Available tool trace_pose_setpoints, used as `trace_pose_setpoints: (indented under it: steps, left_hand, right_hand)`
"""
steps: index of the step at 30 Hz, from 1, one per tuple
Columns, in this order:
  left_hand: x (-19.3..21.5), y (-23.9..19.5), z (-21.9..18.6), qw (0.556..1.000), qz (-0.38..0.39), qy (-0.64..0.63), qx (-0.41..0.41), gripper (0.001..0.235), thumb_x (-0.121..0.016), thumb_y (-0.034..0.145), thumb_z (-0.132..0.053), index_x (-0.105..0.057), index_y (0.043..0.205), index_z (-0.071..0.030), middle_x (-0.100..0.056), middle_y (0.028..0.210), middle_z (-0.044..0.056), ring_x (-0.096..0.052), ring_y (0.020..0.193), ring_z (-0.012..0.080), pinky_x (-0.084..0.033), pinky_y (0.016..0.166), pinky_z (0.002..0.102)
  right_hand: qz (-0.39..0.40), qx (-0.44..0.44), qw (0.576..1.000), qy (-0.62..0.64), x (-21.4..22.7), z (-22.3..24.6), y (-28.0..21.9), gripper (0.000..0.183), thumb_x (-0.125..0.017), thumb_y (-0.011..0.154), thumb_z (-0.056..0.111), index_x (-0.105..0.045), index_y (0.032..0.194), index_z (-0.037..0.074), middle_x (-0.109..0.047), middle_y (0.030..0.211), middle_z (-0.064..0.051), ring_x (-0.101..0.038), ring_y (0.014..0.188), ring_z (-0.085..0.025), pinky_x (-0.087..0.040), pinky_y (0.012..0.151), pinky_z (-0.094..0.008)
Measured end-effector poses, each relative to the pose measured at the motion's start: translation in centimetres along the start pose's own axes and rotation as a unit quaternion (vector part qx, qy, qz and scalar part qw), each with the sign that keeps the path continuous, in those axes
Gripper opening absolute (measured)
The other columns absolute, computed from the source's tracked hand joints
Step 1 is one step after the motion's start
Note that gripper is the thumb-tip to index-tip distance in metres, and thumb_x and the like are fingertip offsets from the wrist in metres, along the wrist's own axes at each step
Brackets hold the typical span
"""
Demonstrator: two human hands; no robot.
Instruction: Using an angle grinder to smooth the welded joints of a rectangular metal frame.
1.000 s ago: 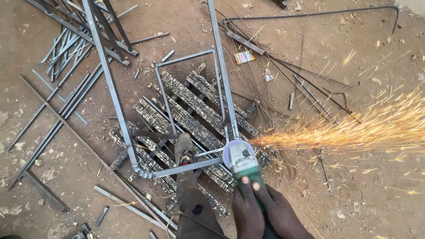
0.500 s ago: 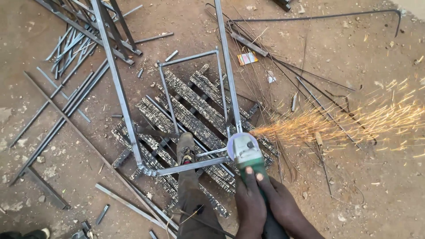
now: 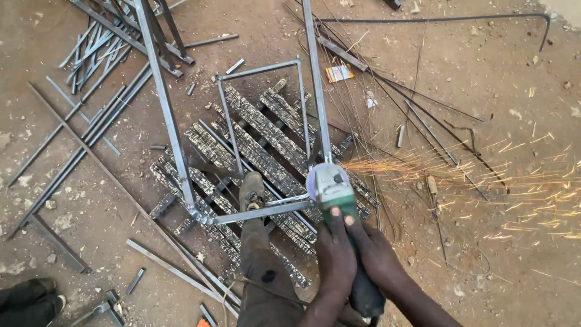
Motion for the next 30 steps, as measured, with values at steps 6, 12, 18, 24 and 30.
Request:
trace_pose_setpoints:
  steps: [6, 12, 18, 24, 30]
  left_hand:
    - [-0.7, -1.3, 0.3, 0.999, 0.018, 0.000, -0.049, 0.060, -0.040, 0.096, -0.062, -0.066, 0.105, -0.008, -0.076, 0.097, 0.014, -0.074, 0.089, 0.0285, -0.053, 0.073, 0.042]
    - [0.7, -1.6, 0.2, 0.998, 0.023, 0.030, -0.050, 0.063, -0.035, 0.098, -0.062, -0.060, 0.123, -0.010, -0.073, 0.104, 0.017, -0.072, 0.096, 0.0327, -0.054, 0.080, 0.044]
    - [-0.3, -0.2, -1.0, 0.994, 0.044, 0.034, -0.091, 0.069, -0.038, 0.102, -0.063, -0.060, 0.110, 0.003, -0.066, 0.088, 0.024, -0.070, 0.080, 0.0352, -0.052, 0.072, 0.049]
    - [1.0, -2.9, 0.2, 0.998, 0.029, 0.028, -0.047, 0.066, -0.037, 0.102, -0.064, -0.062, 0.109, -0.003, -0.068, 0.083, 0.018, -0.070, 0.075, 0.0279, -0.055, 0.071, 0.043]
    - [-0.4, 0.1, 0.0, 0.994, 0.049, 0.035, -0.087, 0.070, -0.039, 0.100, -0.068, -0.062, 0.108, -0.002, -0.067, 0.083, 0.018, -0.070, 0.074, 0.0288, -0.055, 0.068, 0.044]
  right_hand:
    - [-0.011, -0.030, 0.999, 0.022, 0.5, -1.0, -1.6, 0.059, -0.047, 0.092, 0.051, -0.077, 0.111, 0.004, -0.082, 0.105, -0.018, -0.074, 0.092, -0.027, -0.054, 0.081, -0.038]
    - [0.005, 0.006, 0.999, -0.041, 0.1, -1.7, -0.7, 0.060, -0.045, 0.090, 0.055, -0.076, 0.110, 0.007, -0.082, 0.108, -0.016, -0.074, 0.095, -0.024, -0.055, 0.083, -0.037]
    - [-0.014, 0.055, 0.998, 0.000, 0.4, -1.7, 1.1, 0.065, -0.053, 0.097, 0.059, -0.071, 0.122, 0.002, -0.063, 0.078, -0.019, -0.066, 0.066, -0.028, -0.056, 0.056, -0.041]
    - [0.003, 0.029, 1.000, 0.005, -0.4, -4.0, -0.1, 0.066, -0.057, 0.094, 0.061, -0.073, 0.117, 0.000, -0.064, 0.073, -0.019, -0.066, 0.060, -0.028, -0.057, 0.050, -0.040]
    - [0.012, 0.056, 0.998, 0.032, 0.1, -4.0, 2.2, 0.074, -0.054, 0.096, 0.063, -0.065, 0.129, -0.002, -0.063, 0.074, -0.021, -0.066, 0.058, -0.029, -0.058, 0.047, -0.042]
Point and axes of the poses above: each hand's wrist, its own y-axis towards the middle knuckle, its own x-axis out of the back of the hand, z = x × y, the point moved 7 cm from there along y, towards the middle knuckle
